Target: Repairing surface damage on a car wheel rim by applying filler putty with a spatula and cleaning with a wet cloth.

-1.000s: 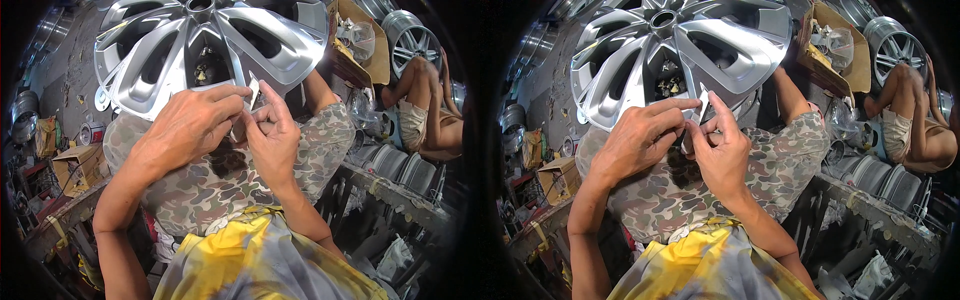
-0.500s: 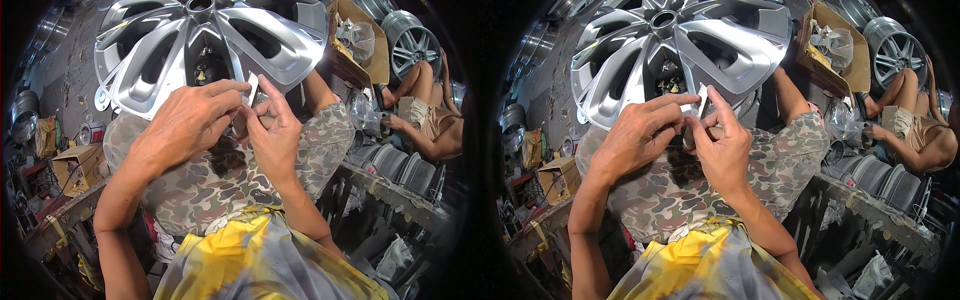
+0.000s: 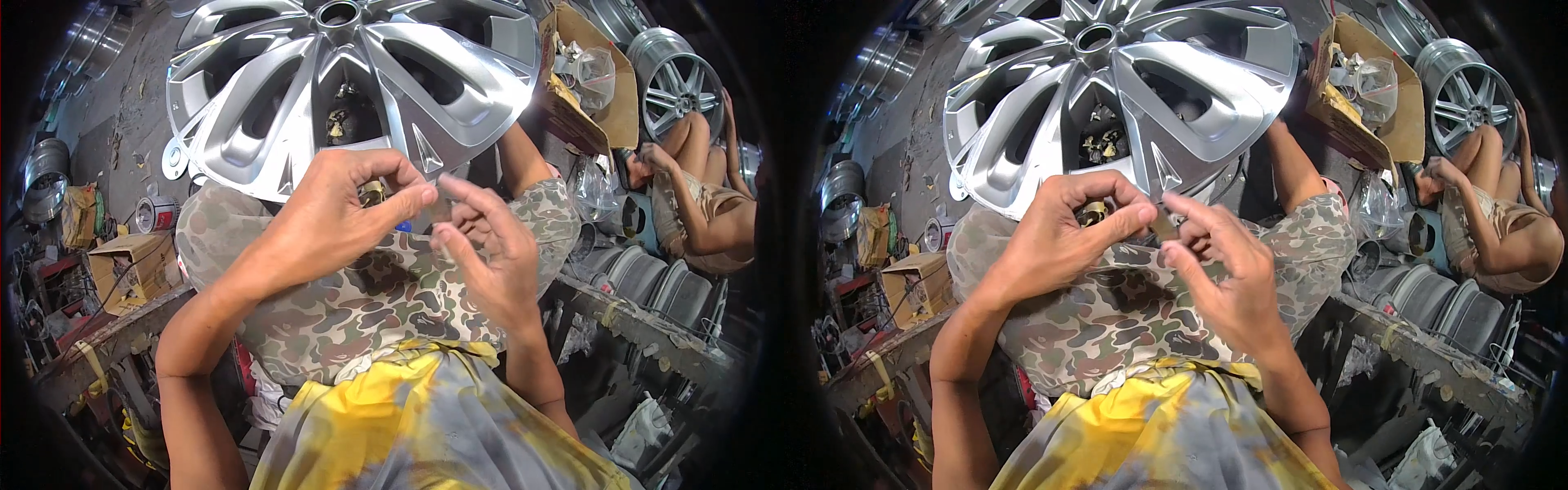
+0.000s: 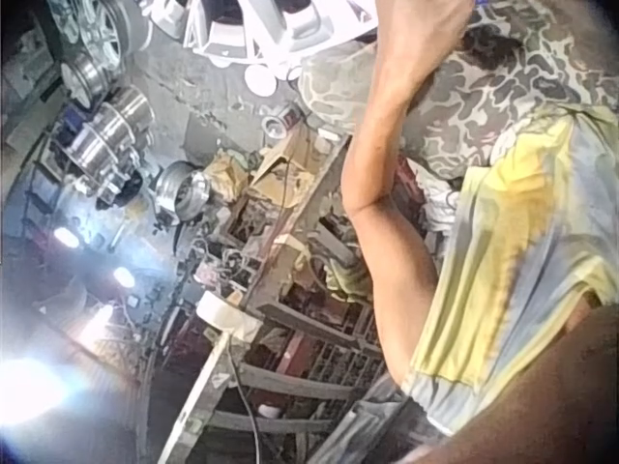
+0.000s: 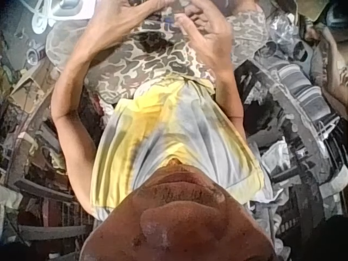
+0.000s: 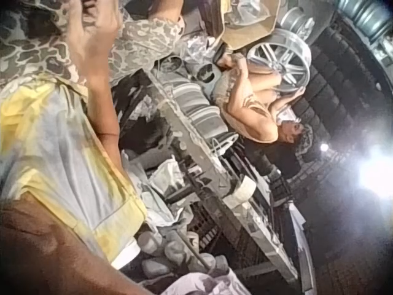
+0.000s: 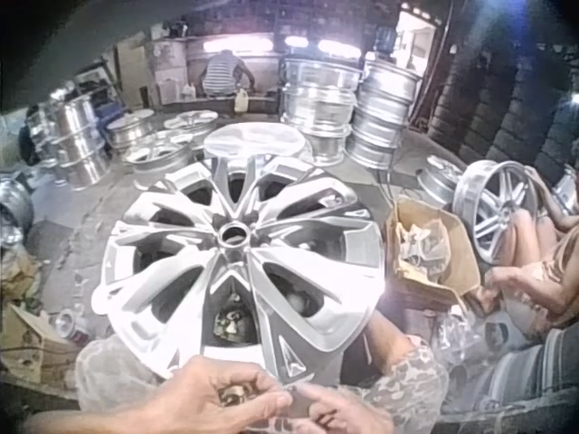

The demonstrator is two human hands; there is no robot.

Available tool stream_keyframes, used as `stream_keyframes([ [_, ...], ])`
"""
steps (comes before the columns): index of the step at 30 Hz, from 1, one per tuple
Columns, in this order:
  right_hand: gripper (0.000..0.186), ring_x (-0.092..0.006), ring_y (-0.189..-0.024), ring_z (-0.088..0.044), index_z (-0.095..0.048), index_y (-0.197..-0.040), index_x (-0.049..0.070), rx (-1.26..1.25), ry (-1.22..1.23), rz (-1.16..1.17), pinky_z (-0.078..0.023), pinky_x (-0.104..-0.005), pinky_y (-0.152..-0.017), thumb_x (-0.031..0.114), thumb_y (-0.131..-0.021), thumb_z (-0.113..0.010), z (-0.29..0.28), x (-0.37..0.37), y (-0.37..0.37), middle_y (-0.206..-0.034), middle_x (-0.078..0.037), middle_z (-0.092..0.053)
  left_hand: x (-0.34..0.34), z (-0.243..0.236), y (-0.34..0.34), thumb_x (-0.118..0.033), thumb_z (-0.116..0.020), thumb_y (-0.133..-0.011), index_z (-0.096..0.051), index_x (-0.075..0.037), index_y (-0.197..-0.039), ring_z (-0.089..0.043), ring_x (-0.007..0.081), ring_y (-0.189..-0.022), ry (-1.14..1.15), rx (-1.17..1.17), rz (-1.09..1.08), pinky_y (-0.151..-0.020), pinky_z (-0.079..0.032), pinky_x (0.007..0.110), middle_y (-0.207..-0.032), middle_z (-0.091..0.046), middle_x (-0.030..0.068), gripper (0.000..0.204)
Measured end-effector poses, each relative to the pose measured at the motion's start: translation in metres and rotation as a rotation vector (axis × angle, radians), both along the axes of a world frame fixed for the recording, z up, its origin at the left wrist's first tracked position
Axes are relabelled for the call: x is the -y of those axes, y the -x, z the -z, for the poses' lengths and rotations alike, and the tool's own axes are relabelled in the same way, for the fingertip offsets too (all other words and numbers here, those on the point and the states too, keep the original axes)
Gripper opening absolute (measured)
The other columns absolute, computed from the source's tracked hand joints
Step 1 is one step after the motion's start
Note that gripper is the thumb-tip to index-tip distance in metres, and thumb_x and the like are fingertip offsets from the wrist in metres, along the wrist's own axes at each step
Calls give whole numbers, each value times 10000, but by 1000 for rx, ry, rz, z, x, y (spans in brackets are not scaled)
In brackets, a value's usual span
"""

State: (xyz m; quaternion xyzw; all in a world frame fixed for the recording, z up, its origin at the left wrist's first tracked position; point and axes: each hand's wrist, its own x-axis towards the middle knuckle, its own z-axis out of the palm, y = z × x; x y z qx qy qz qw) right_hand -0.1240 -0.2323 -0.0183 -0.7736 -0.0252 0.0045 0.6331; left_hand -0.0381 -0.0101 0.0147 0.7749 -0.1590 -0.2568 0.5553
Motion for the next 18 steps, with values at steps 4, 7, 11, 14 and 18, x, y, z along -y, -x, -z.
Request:
stream_keyframes([
  [4, 300, -183, -889, -721, -751, -1287, -3, 169, 216, 41, -588, -329, -795, -61, -994, -719, 4, 21, -30, -1018, -103, -711, 2, 22, 7, -131, -783, -1015, -751, -40, -1067, -786, 332, -841, -186, 642, 28, -755, -632, 411, -1313, -787, 116, 110],
  [7, 261, -212, -909, -713, -753, -1233, 11, 253, 290, 127, -576, -341, -831, -72, -1004, -661, 1, 28, -54, -1026, -114, -710, 2, 24, 16, -143, -786, -1010, -731, -49, -1081, -772, 336, -792, -310, 705, 180, -671, -617, 431, -1414, -753, 70, 130],
  [11, 272, -259, -960, -705, -761, -1227, 28, 417, 390, 71, -557, -367, -866, -62, -1002, -636, 7, 25, -86, -1031, -132, -702, -1, 30, 8, -170, -774, -1023, -714, -60, -1101, -758, 333, -725, -363, 794, 165, -623, -598, 437, -1481, -722, 55, 147],
  [14, 239, -288, -934, -688, -770, -1231, 27, 396, 364, 27, -542, -404, -836, 4, -1002, -707, 11, 18, -100, -1021, -138, -693, 1, 32, 2, -169, -773, -1025, -711, -61, -1096, -755, 331, -699, -456, 778, 107, -613, -598, 437, -1476, -725, 54, 143],
  [18, 220, -288, -924, -691, -785, -1213, 30, 410, 451, -20, -540, -419, -828, 66, -997, -765, 7, 18, -108, -1003, -134, -688, 3, 29, 4, -161, -779, -1022, -713, -62, -1083, -758, 330, -692, -457, 770, 84, -611, -601, 433, -1445, -738, 67, 134],
])
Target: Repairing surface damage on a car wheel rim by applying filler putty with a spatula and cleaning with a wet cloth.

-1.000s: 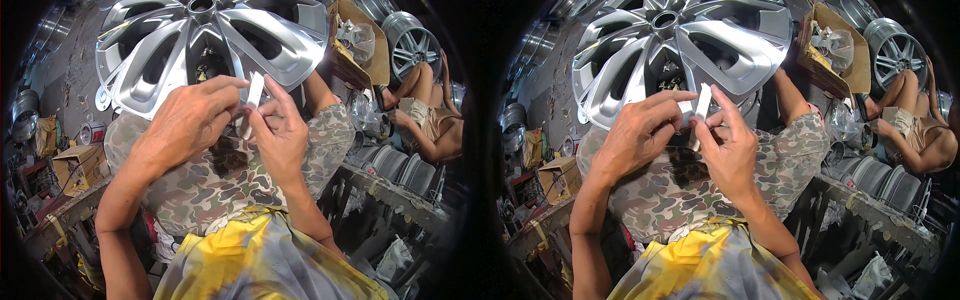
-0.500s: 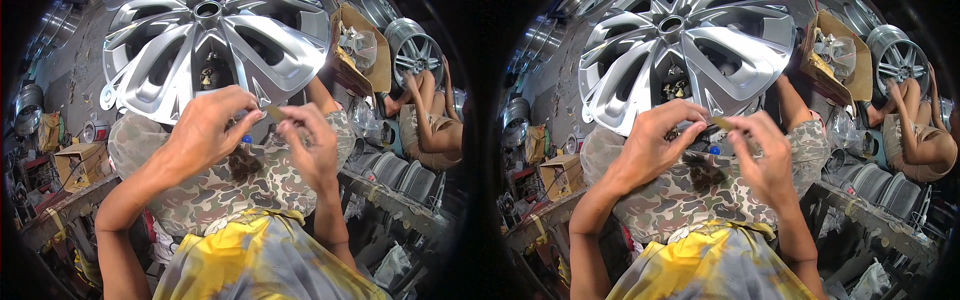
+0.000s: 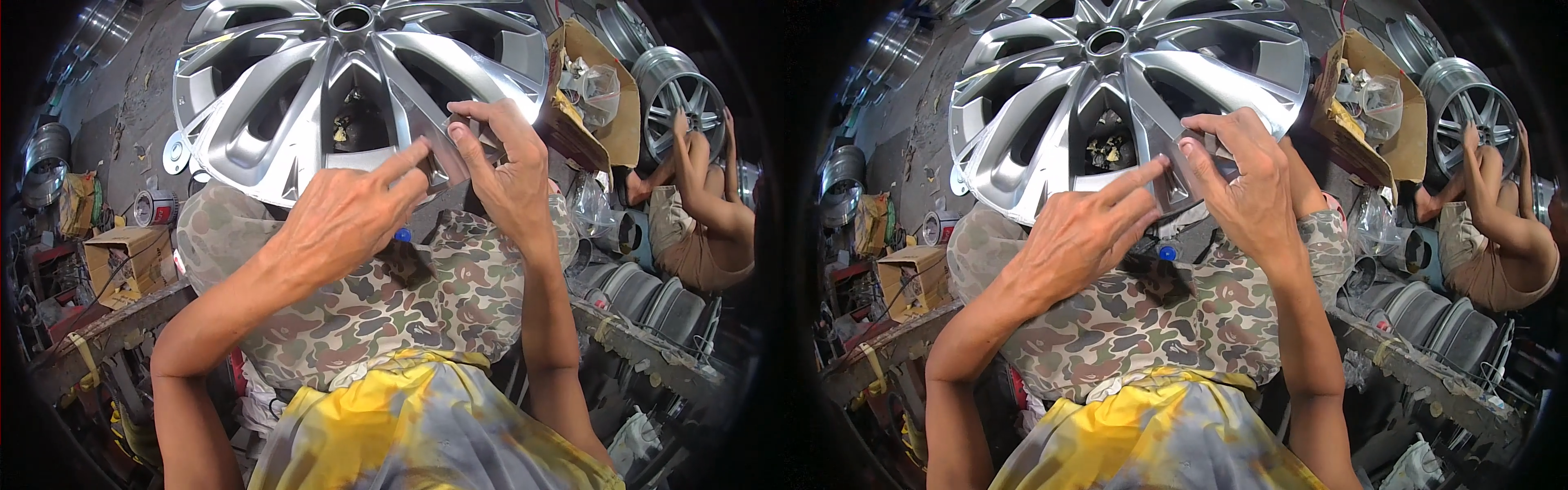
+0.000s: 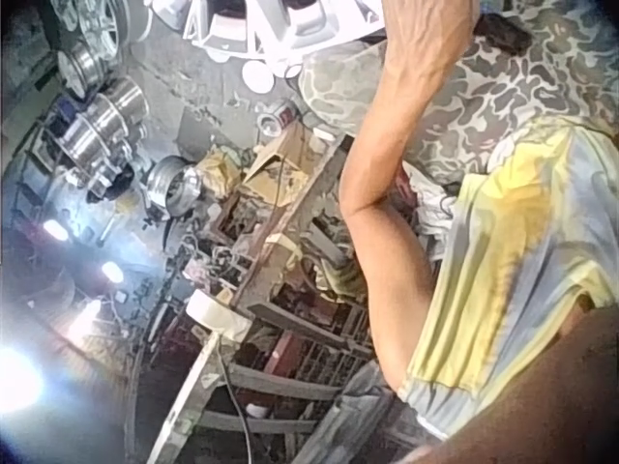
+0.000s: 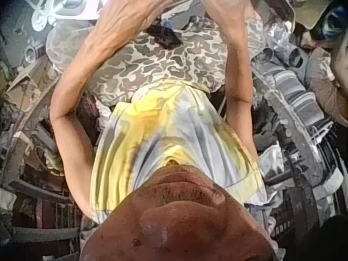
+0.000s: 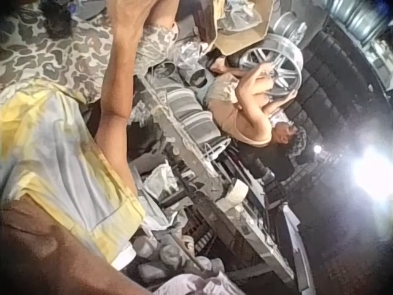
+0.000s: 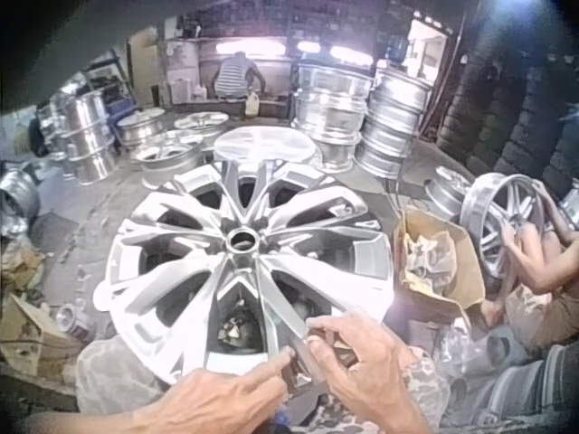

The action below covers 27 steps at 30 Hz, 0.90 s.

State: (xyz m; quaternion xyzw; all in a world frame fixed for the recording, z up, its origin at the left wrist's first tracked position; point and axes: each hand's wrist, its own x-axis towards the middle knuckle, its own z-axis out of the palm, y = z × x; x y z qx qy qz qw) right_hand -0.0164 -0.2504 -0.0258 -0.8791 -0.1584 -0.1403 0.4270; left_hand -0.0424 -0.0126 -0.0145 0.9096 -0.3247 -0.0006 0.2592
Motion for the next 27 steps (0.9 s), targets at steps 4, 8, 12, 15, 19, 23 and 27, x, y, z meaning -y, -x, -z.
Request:
stream_keyframes([
  [4, 209, -292, -939, -704, -794, -1196, 29, -54, 47, -36, -543, -415, -838, 74, -993, -772, 1, -4, -4, -999, -132, -686, -2, -1, 10, -147, -798, -1003, -713, -49, -1069, -761, 339, -707, 146, -60, 124, -615, -607, 432, -1456, -724, 106, 146],
  [8, 203, -294, -873, -714, -809, -1172, 21, -42, 89, -60, -548, -419, -785, 83, -979, -789, 2, -5, -7, -963, -133, -689, 2, -2, 13, -144, -811, -992, -709, -35, -1064, -760, 351, -711, 149, -102, 65, -613, -610, 441, -1502, -687, 153, 166],
  [12, 188, -288, -839, -736, -821, -1150, 12, -41, 90, -41, -568, -413, -754, 74, -975, -790, 1, -9, -8, -944, -138, -700, 3, -2, 18, -146, -806, -998, -697, -31, -1044, -753, 363, -699, 136, -114, 37, -606, -611, 449, -1516, -671, 183, 165],
  [15, 178, -281, -878, -759, -822, -1136, 5, -67, 73, -48, -591, -396, -791, 67, -971, -794, -2, -12, -8, -958, -135, -712, 3, -1, 18, -146, -799, -1006, -677, -25, -1016, -747, 377, -688, 150, -114, 36, -599, -609, 455, -1529, -656, 207, 172],
  [19, 169, -274, -902, -772, -822, -1122, 0, -85, 82, -49, -605, -388, -813, 64, -967, -798, -3, -12, -7, -966, -131, -722, 3, -1, 18, -147, -798, -1009, -663, -23, -999, -745, 382, -684, 142, -116, 35, -591, -606, 457, -1527, -658, 208, 183],
  [23, 170, -265, -890, -767, -826, -1118, 0, -87, 81, -44, -598, -387, -799, 65, -962, -806, -3, -12, -7, -962, -127, -722, 2, -1, 19, -145, -798, -1009, -663, -22, -999, -746, 379, -684, 144, -114, 32, -588, -604, 456, -1521, -662, 207, 182],
  [27, 177, -256, -883, -760, -831, -1121, 5, -56, 94, -50, -592, -381, -795, 65, -956, -812, -2, -11, -8, -950, -121, -717, 3, 1, 19, -144, -801, -1007, -662, -20, -998, -746, 372, -680, 162, -107, 33, -588, -605, 454, -1520, -664, 206, 186],
])
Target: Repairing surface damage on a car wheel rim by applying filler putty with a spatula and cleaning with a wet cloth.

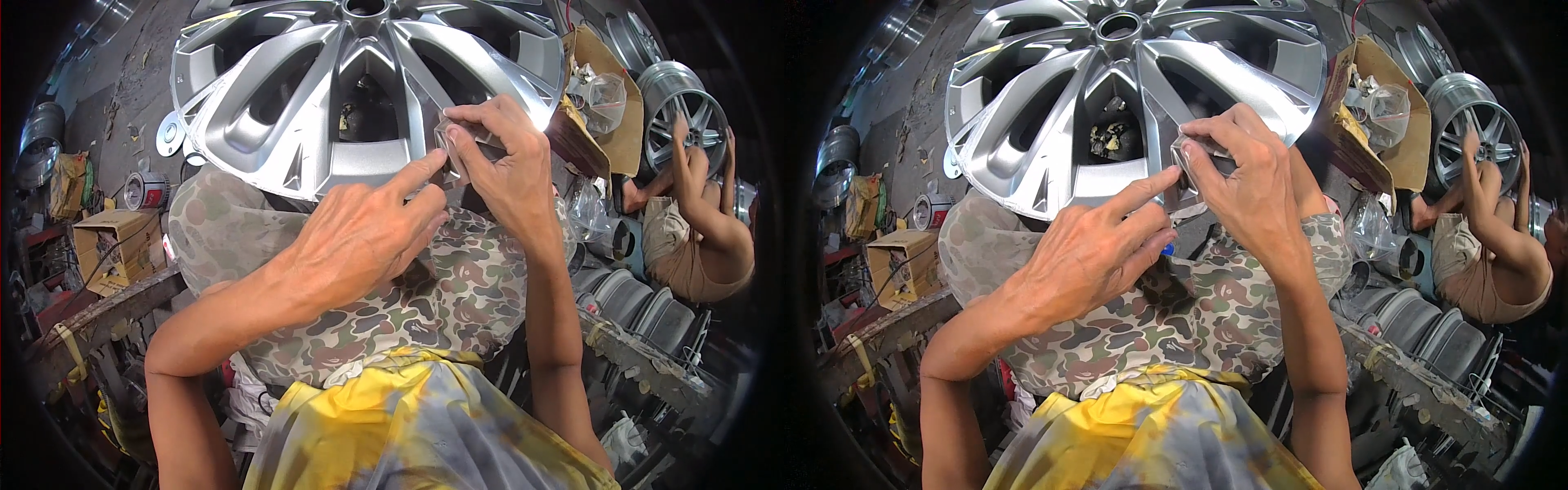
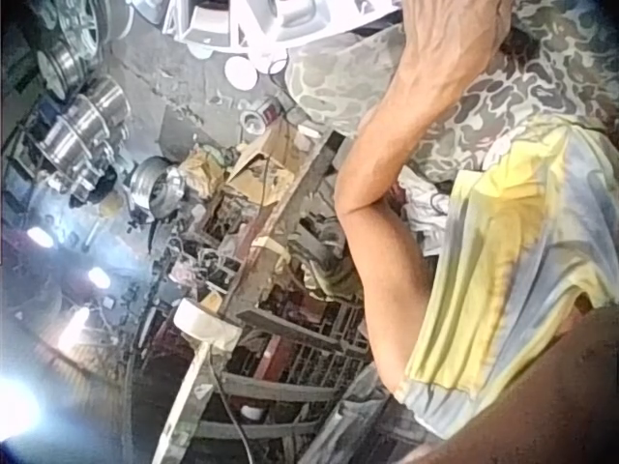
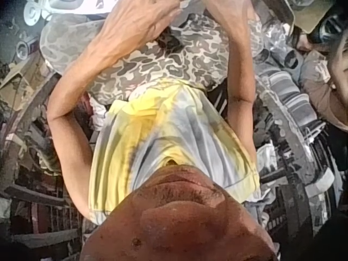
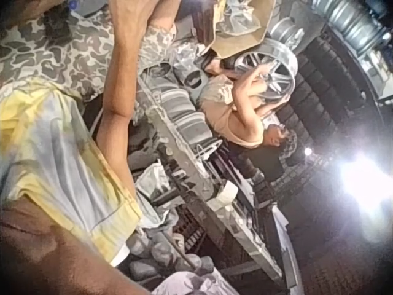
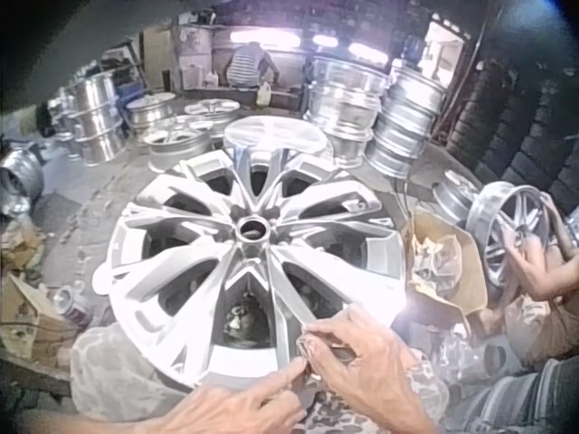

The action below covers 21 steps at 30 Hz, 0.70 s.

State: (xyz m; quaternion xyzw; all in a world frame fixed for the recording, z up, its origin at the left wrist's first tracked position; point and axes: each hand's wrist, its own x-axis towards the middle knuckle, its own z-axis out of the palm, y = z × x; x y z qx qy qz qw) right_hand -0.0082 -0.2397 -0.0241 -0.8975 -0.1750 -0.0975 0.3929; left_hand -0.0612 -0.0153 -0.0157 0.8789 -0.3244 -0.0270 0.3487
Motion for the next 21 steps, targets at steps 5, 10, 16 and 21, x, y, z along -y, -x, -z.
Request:
stream_keyframes([
  [5, 181, -248, -875, -753, -836, -1122, 8, -31, -3, -14, -586, -376, -786, 64, -951, -814, -2, 1, -2, -944, -119, -716, 0, 0, 0, -146, -808, -1002, -666, -23, -1000, -743, 361, -665, 0, 11, -5, -584, -604, 444, -1519, -668, 204, 188],
  [10, 186, -244, -852, -741, -840, -1121, 10, -68, -37, -22, -577, -375, -769, 65, -945, -816, -1, 2, -2, -943, -117, -717, -1, 1, 0, -143, -811, -998, -671, -28, -1005, -742, 357, -661, -7, 5, -6, -582, -602, 442, -1520, -669, 198, 181],
  [16, 192, -235, -844, -738, -843, -1128, 12, -18, -21, -18, -573, -374, -759, 66, -946, -814, 1, 1, -3, -944, -113, -721, -1, 1, 0, -144, -811, -997, -677, -31, -1006, -744, 359, -666, 4, 14, -10, -583, -603, 442, -1526, -669, 191, 175],
  [21, 197, -241, -849, -739, -845, -1126, 12, -104, -59, -22, -574, -366, -766, 66, -938, -821, -2, 3, -3, -946, -115, -723, -1, 1, 0, -147, -807, -1001, -683, -33, -1009, -744, 361, -669, 4, 2, -10, -596, -606, 446, -1533, -665, 191, 170],
])
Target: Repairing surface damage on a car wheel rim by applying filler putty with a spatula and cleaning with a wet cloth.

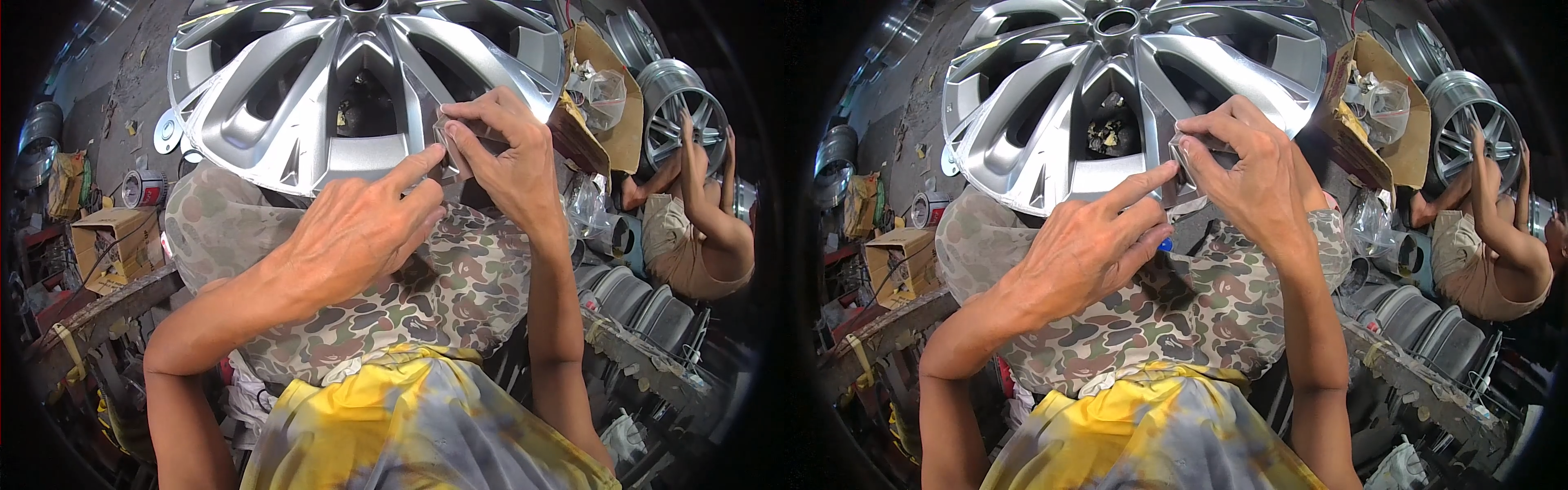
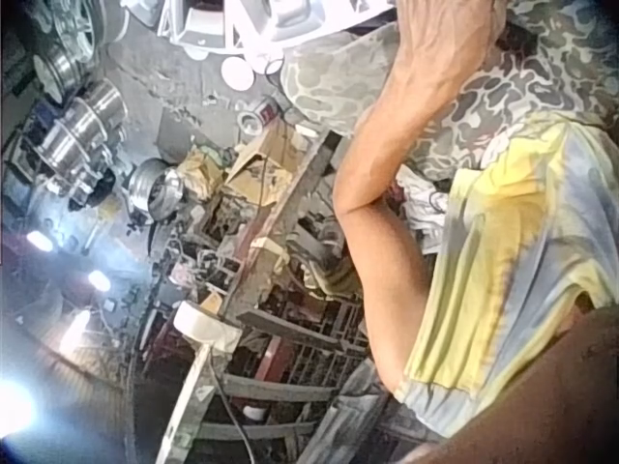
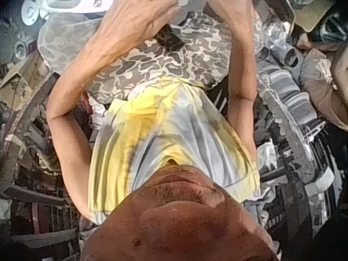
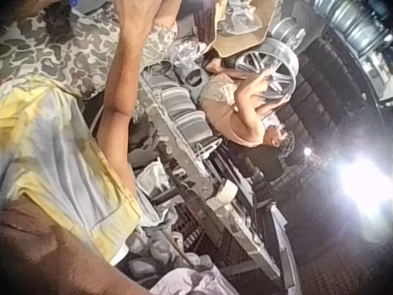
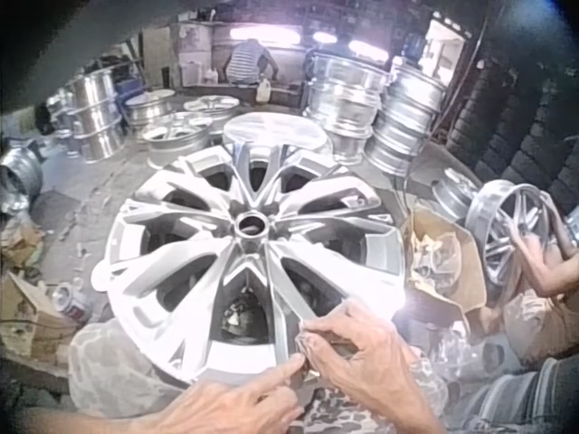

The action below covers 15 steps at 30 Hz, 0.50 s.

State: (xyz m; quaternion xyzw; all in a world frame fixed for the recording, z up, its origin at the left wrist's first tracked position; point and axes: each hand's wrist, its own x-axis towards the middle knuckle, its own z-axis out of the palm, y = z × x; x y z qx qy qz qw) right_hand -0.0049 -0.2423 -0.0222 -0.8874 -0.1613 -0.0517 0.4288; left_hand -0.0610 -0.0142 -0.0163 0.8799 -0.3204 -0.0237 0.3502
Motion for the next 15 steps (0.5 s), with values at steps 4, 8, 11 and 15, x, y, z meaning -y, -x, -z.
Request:
stream_keyframes([
  [4, 196, -243, -853, -736, -848, -1120, 14, 6, 1, -10, -574, -366, -774, 68, -932, -826, 1, 4, 0, -958, -116, -729, 0, 0, 0, -151, -806, -1004, -686, -34, -1011, -745, 362, -671, -13, -6, 0, -604, -609, 449, -1534, -667, 185, 167],
  [8, 193, -243, -849, -737, -854, -1113, 22, 45, 27, -37, -576, -365, -779, 68, -928, -829, 1, 5, -1, -970, -115, -736, 0, 0, 1, -154, -805, -1006, -688, -36, -1012, -745, 364, -673, -4, -9, -3, -603, -608, 450, -1531, -670, 183, 166],
  [11, 192, -244, -846, -738, -856, -1111, 24, 31, 18, -29, -577, -365, -780, 68, -926, -831, -1, 3, 0, -970, -115, -737, 0, 0, 1, -155, -805, -1005, -689, -38, -1016, -746, 365, -675, -13, -5, 0, -605, -609, 452, -1534, -670, 178, 166],
  [15, 190, -241, -844, -739, -856, -1108, 24, 18, 12, -25, -581, -363, -789, 68, -925, -834, 0, 4, 0, -968, -114, -737, 0, -1, 1, -155, -799, -1011, -690, -40, -1021, -747, 363, -681, -28, -18, 6, -609, -610, 451, -1531, -673, 169, 159],
])
